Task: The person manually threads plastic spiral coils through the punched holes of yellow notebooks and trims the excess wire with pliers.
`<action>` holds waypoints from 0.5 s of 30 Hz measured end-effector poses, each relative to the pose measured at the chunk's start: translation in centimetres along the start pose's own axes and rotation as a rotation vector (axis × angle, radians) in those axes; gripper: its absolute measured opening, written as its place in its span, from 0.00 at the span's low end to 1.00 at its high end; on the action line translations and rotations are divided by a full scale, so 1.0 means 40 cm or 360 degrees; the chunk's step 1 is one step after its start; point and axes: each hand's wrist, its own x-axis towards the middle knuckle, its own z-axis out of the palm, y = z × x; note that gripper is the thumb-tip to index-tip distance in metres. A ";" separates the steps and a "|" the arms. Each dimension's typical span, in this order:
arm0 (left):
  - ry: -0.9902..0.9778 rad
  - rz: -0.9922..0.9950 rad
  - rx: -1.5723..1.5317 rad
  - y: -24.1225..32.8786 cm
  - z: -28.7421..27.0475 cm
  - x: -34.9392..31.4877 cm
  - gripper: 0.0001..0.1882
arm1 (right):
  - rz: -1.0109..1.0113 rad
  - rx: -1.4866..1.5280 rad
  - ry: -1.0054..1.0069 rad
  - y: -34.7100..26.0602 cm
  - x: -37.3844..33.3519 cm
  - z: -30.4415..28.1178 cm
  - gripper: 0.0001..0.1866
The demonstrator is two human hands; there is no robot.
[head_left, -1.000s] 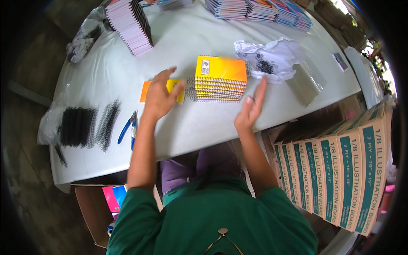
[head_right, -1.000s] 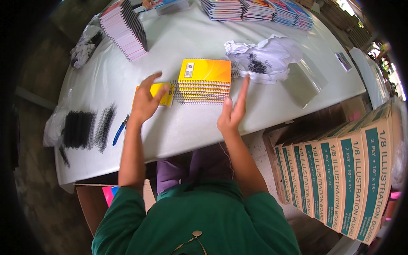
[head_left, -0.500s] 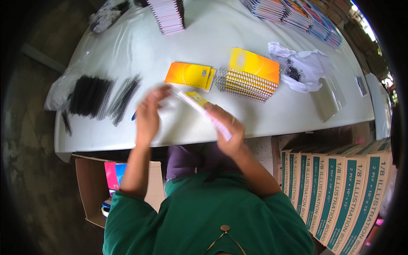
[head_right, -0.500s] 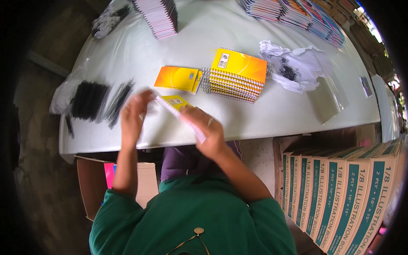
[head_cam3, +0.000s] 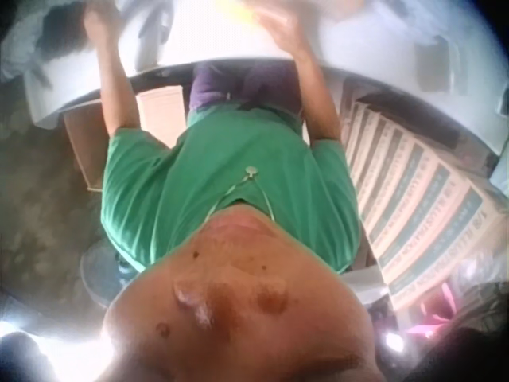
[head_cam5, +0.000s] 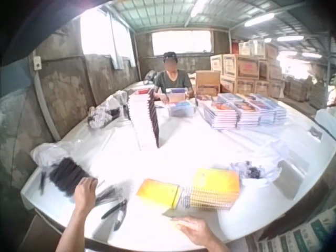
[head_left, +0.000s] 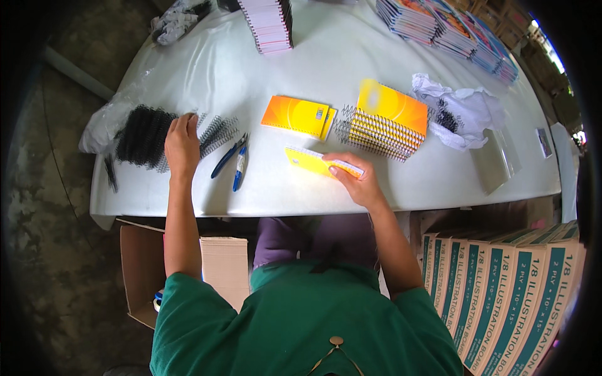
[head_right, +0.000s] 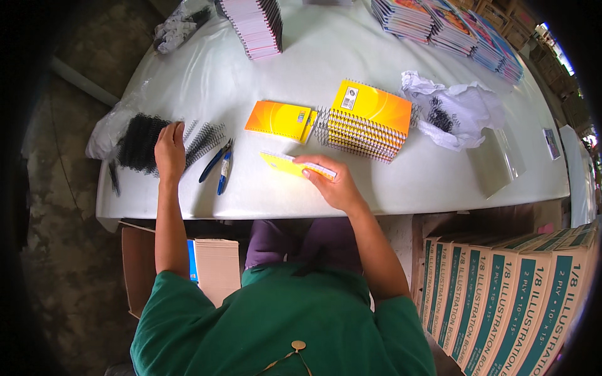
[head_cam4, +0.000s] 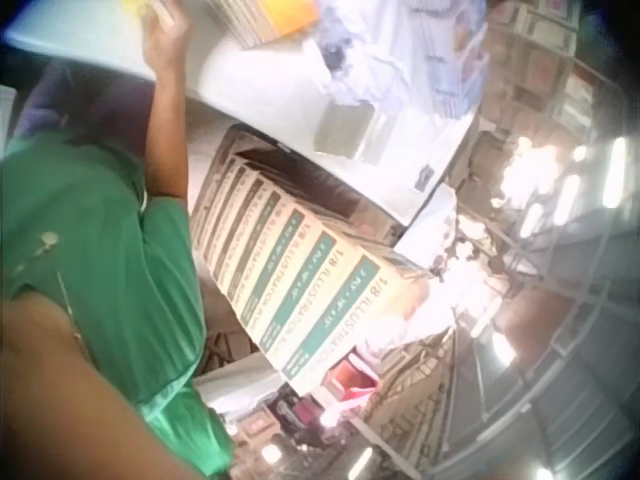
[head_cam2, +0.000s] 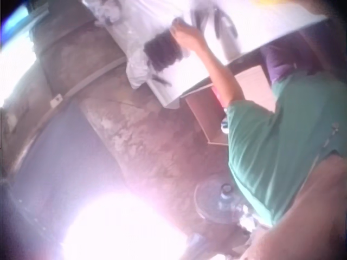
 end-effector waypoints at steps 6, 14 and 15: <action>-0.1377 -0.0110 -0.1061 0.213 -0.040 -0.085 0.20 | 0.0009 -0.0016 0.0076 0.003 -0.003 0.004 0.14; -0.1394 -0.0087 -0.1127 0.227 0.035 -0.101 0.22 | 0.0054 -0.0078 -0.0008 0.008 -0.005 -0.004 0.16; -0.1464 -0.0171 -0.1173 0.228 0.035 -0.091 0.21 | 0.0035 -0.0073 -0.0015 0.009 -0.004 -0.004 0.16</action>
